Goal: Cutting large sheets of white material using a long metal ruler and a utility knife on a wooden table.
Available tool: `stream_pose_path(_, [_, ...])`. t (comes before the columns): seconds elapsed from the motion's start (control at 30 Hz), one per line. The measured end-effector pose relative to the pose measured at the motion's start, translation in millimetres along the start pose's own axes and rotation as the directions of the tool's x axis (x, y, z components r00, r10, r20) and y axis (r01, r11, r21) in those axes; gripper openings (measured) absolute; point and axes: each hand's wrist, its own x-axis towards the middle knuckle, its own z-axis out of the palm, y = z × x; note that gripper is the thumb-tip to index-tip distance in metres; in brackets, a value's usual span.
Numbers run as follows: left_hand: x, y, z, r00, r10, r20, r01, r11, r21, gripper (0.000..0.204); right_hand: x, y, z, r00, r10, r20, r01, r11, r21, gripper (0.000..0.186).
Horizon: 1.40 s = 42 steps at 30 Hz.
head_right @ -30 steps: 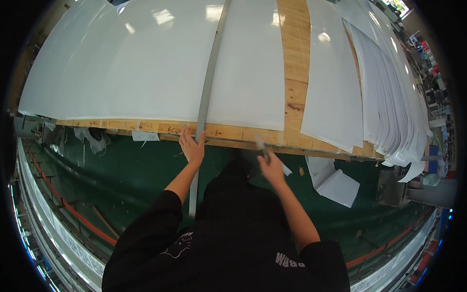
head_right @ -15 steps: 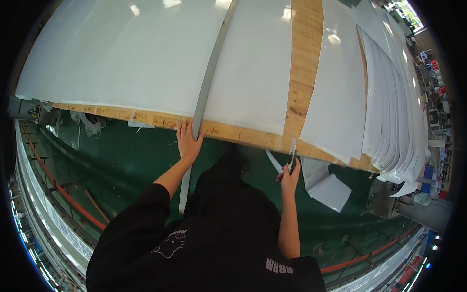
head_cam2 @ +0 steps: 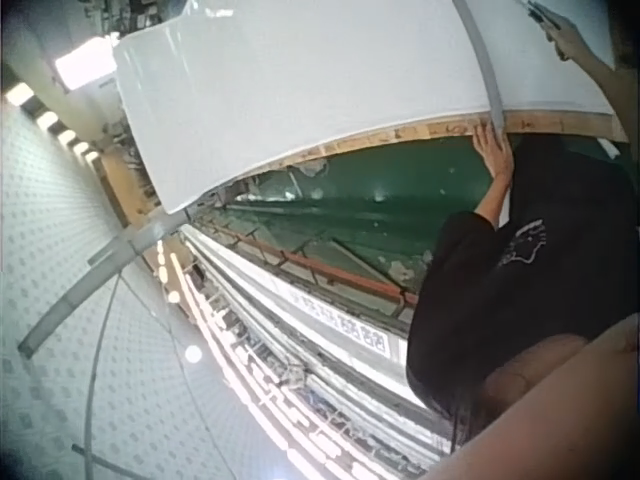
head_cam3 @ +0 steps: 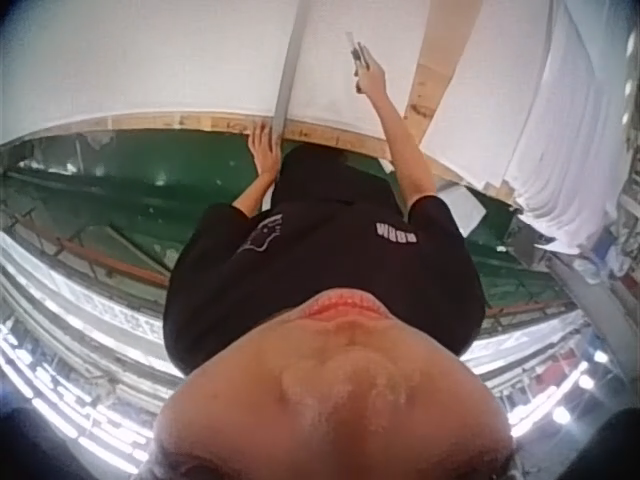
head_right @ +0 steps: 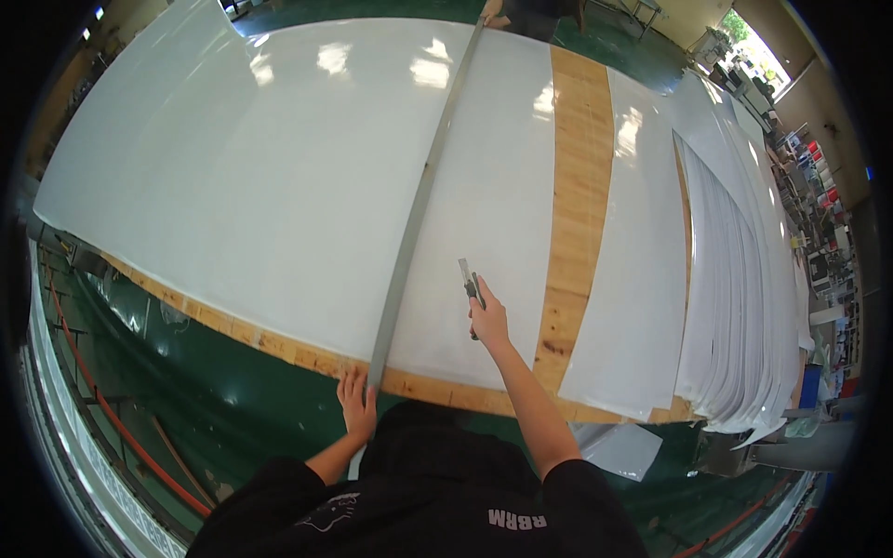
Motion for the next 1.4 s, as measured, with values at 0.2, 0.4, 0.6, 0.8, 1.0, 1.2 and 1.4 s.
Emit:
stream_pose_path(0.2, [-1, -16, 7, 1.000, 0.015, 0.010, -0.015, 0.999, 0.029, 0.035, 142, -62, 25, 0.999, -0.044, 0.006, 0.044, 0.998, -0.044, 0.054])
stream_pose_path(0.4, [0, -30, 12, 0.996, 0.076, -0.045, -0.072, 0.995, 0.071, 0.033, 264, -99, 43, 0.995, -0.057, -0.076, 0.047, 0.991, -0.129, 0.053])
stream_pose_path(0.6, [-2, -28, 8, 0.999, 0.008, 0.033, -0.012, 0.995, 0.096, 0.034, 328, -99, 54, 0.989, -0.130, -0.075, 0.111, 0.971, -0.211, 0.049])
stream_pose_path(0.8, [-6, -28, 9, 0.995, -0.036, 0.091, 0.024, 0.991, 0.130, 0.035, 304, -116, 35, 0.995, 0.067, 0.073, -0.054, 0.984, -0.170, 0.046])
stream_pose_path(1.0, [-5, -26, 8, 0.992, -0.064, 0.107, 0.049, 0.990, 0.135, 0.035, 250, -117, 35, 0.977, 0.118, 0.176, -0.064, 0.955, -0.288, 0.049])
stream_pose_path(1.2, [-2, -23, 7, 0.994, -0.068, 0.088, 0.059, 0.993, 0.104, 0.033, 160, -78, 48, 0.936, 0.114, 0.334, 0.027, 0.921, -0.389, 0.051])
stream_pose_path(1.4, [1, -17, 6, 0.997, -0.064, 0.037, 0.061, 0.994, 0.089, 0.032, 59, -37, 62, 0.899, 0.149, 0.412, -0.009, 0.946, -0.324, 0.054])
